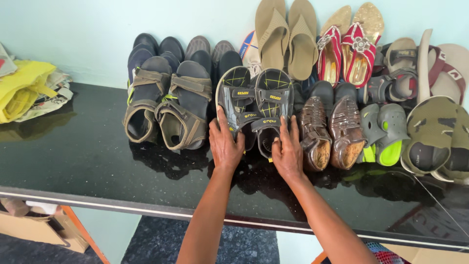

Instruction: The person arranges various footwear on a black countertop. They pick up flip-flops, sandals, and shoes, then place them in neat rows, adjusting positions to align the collection.

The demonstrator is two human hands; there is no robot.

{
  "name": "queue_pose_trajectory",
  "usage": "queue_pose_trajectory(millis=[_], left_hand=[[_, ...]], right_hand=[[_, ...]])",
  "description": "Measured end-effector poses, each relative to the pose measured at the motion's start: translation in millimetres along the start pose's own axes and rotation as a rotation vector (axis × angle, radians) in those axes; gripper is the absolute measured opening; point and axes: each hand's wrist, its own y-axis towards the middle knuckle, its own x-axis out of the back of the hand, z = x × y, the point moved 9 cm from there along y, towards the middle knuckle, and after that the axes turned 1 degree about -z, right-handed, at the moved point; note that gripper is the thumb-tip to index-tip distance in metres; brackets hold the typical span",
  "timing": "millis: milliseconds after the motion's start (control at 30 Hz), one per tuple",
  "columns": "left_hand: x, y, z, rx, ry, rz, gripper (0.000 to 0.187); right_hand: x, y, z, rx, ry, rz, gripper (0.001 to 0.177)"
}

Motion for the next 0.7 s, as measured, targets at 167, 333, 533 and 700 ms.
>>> queue_pose_trajectory(millis=[167,333,533,700], left_hand=[[14.2,3.6,-9.8,-0.004,-0.067,-0.056,0.099],[25.8,44.4,-23.8,-0.134,-0.095,-0.157,0.092],[8.2,132.8,-24.7,-0.378,-0.104,-0.314,0.085],[-5.4,181.9,-6.4,-0.379,-0.139,-0.323,0.081]], right_hand=[[2.3,12.0,19.0,0.013,0.186,-0.008,0.066],[-5.6,52.4,16.8,-0.003,0.345,-0.045,0.066],[-33.4,140.9,-10.1,0.109,0.552,-0.006,0.072],[-57.7,183.9,-14.5,0.230,0.625,0.017,0.069]])
